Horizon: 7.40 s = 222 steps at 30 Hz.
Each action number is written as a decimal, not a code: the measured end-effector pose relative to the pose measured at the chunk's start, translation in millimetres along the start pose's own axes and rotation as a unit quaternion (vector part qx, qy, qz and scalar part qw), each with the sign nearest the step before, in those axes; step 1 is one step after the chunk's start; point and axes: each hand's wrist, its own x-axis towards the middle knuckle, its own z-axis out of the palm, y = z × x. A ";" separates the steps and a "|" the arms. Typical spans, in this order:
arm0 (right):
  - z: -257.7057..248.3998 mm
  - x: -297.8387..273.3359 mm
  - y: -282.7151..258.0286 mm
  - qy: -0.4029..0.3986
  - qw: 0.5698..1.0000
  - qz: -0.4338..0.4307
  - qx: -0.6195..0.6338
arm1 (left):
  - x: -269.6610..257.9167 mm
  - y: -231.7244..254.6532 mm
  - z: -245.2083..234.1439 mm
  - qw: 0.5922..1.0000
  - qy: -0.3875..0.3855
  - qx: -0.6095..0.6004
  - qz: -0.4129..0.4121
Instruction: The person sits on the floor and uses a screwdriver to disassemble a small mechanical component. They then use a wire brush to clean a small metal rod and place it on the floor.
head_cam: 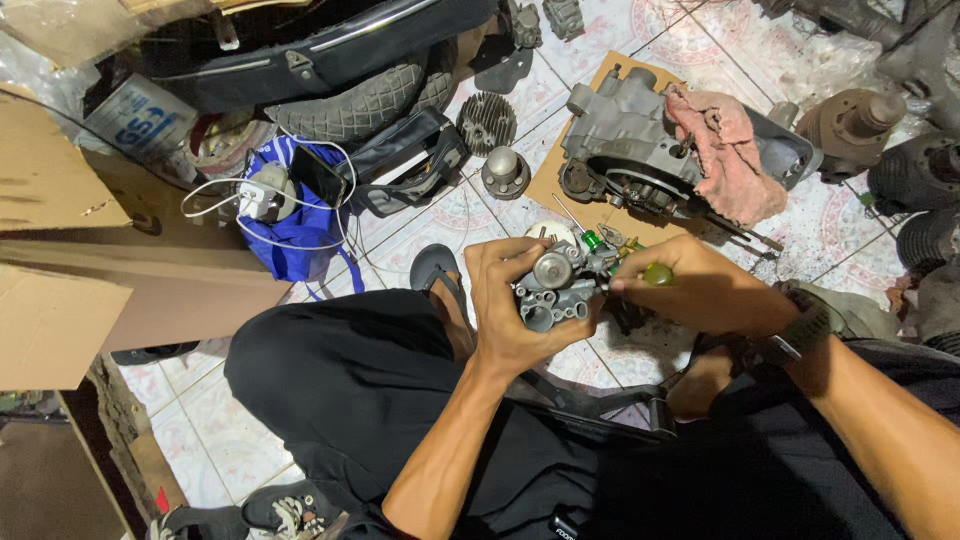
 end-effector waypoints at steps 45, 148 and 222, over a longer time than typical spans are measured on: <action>5.8 20.5 43.6 0.208 0.966 -0.104 -0.110 | -3.0 -37.0 -45.7 0.956 0.061 0.014 -0.285; 47.3 -30.5 -62.5 0.292 0.645 -0.515 -0.484 | -12.9 -16.9 1.6 0.978 -0.069 -0.048 -0.192; -20.2 -54.4 -61.2 0.355 0.933 -0.048 0.024 | 8.4 -279.8 39.1 0.893 -0.110 0.143 -0.412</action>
